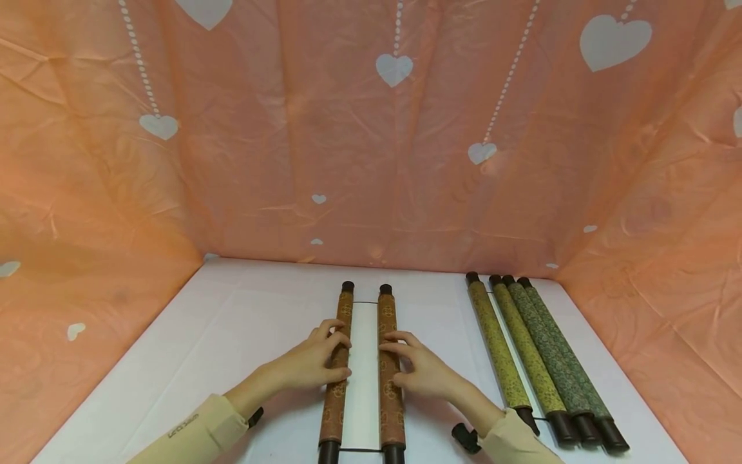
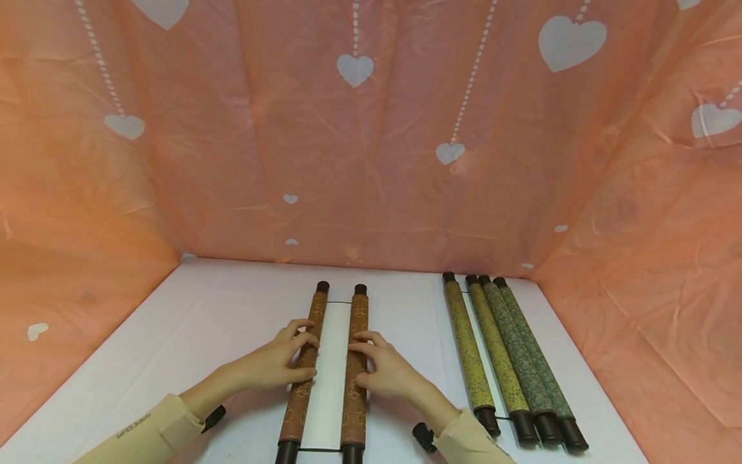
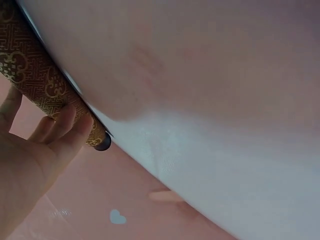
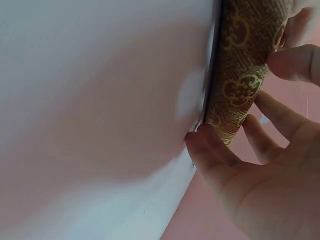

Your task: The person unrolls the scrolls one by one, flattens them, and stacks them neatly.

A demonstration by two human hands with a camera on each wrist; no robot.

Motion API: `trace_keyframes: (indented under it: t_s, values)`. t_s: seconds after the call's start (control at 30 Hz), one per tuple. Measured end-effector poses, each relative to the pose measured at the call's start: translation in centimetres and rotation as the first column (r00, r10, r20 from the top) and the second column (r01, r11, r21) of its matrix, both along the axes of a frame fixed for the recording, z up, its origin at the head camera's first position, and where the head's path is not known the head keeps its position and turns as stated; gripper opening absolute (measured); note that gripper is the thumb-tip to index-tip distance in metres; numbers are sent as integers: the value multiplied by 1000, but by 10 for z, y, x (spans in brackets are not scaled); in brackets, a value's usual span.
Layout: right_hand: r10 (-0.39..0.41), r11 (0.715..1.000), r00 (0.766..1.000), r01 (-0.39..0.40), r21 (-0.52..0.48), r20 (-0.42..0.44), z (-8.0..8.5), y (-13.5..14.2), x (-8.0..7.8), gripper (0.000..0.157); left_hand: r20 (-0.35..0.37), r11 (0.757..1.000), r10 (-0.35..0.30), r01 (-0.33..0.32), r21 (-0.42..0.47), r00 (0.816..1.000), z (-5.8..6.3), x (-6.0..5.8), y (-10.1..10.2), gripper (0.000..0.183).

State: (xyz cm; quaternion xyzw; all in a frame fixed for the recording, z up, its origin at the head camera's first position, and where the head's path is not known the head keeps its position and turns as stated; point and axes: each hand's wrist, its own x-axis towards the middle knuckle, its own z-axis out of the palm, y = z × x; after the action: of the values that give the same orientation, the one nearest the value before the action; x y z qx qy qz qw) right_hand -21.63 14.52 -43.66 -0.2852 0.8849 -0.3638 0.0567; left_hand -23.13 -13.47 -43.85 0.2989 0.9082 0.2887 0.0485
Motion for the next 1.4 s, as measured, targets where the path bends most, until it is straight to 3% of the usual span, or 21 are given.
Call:
trace_keyframes:
  t_s: [0.3,0.5,0.93,1.1,1.4]
  values:
    - [-66,998,998,66,-18,1,-1,3,-1,49,-29,996,92,-92,0,995,-2,1,-1,44]
    - [-87,996,996,87,-29,-2,0,4,0,58,-17,993,117,-116,11,993,-2,2,-4,49]
    - [-71,997,997,71,-44,5,-4,10,0,50,32,999,49,-50,12,998,-3,2,-12,44]
    - [-63,998,998,63,-3,-21,-5,14,2,51,27,1000,29,-28,-10,999,-3,3,-15,45]
    - [-96,995,995,96,7,-36,-4,24,5,43,34,998,43,-42,-40,998,0,6,-22,50]
